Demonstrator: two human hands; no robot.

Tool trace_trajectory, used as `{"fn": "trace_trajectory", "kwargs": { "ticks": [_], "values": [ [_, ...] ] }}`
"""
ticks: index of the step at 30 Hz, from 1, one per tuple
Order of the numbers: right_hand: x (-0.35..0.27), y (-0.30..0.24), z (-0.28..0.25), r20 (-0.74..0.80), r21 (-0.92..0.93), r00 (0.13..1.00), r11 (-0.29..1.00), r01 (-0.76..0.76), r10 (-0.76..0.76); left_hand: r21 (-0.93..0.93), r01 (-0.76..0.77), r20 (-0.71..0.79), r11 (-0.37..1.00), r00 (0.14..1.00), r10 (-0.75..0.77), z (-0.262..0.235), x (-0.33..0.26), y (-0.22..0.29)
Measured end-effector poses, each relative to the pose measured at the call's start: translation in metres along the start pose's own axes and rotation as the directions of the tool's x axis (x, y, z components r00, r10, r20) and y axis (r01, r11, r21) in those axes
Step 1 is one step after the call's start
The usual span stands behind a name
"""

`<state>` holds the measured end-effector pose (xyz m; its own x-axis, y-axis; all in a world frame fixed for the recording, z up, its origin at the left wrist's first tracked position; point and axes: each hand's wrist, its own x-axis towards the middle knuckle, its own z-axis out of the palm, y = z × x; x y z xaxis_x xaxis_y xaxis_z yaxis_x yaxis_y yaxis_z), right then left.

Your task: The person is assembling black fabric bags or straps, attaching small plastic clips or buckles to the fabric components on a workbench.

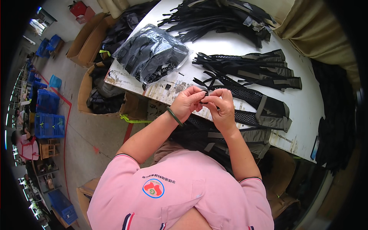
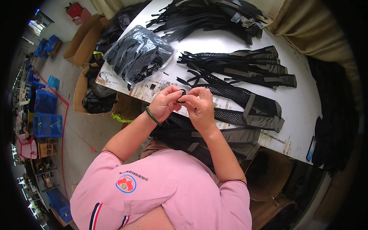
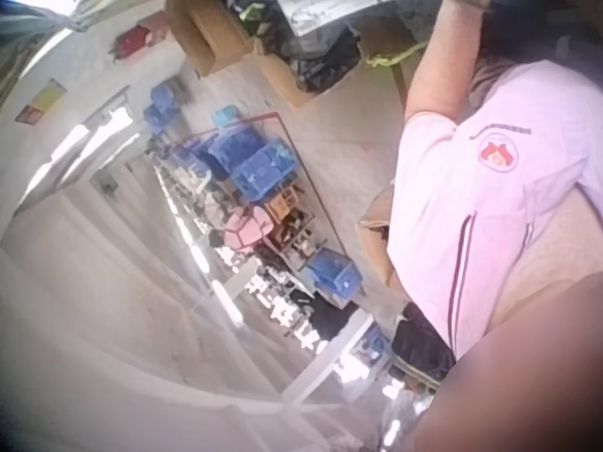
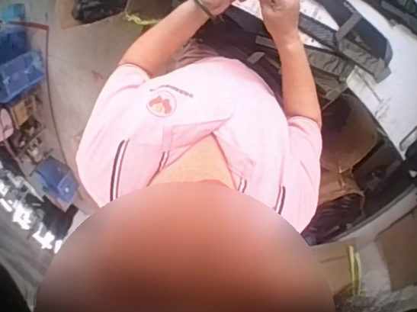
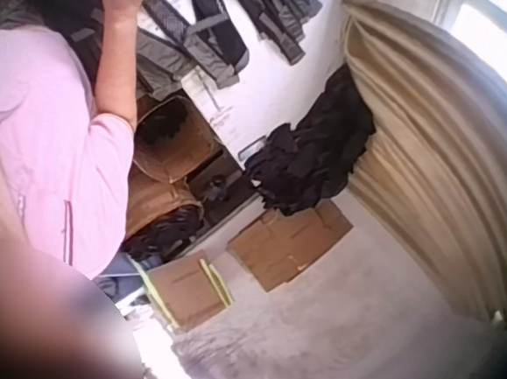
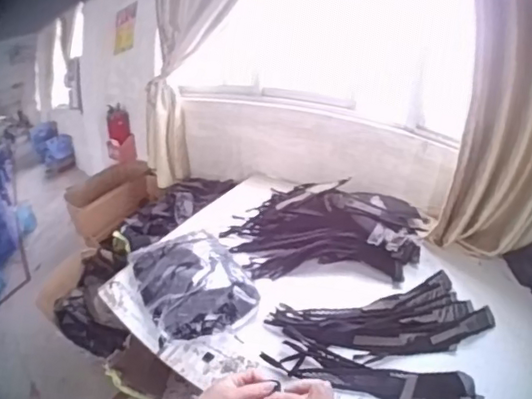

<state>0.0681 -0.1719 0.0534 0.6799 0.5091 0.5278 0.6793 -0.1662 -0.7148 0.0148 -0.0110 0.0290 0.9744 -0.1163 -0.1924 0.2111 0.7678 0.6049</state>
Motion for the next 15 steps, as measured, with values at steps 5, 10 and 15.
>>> {"fn": "trace_trajectory", "kwargs": {
  "ticks": [5,10,15],
  "values": [
    [-0.012,-0.001,0.001,0.192,0.526,0.909,0.743,-0.413,0.370,0.354,-0.147,-0.091,0.924,0.977,0.190,-0.001,0.005,-0.007],
    [-0.010,0.000,-0.003,0.319,0.658,0.722,0.405,-0.635,0.614,0.448,-0.216,-0.119,0.868,0.947,0.297,0.008,0.001,-0.010],
    [-0.009,-0.002,-0.003,0.303,0.701,0.682,0.329,-0.633,0.666,0.537,-0.359,0.069,0.763,0.920,0.385,0.008,-0.005,-0.013]
  ]
}}
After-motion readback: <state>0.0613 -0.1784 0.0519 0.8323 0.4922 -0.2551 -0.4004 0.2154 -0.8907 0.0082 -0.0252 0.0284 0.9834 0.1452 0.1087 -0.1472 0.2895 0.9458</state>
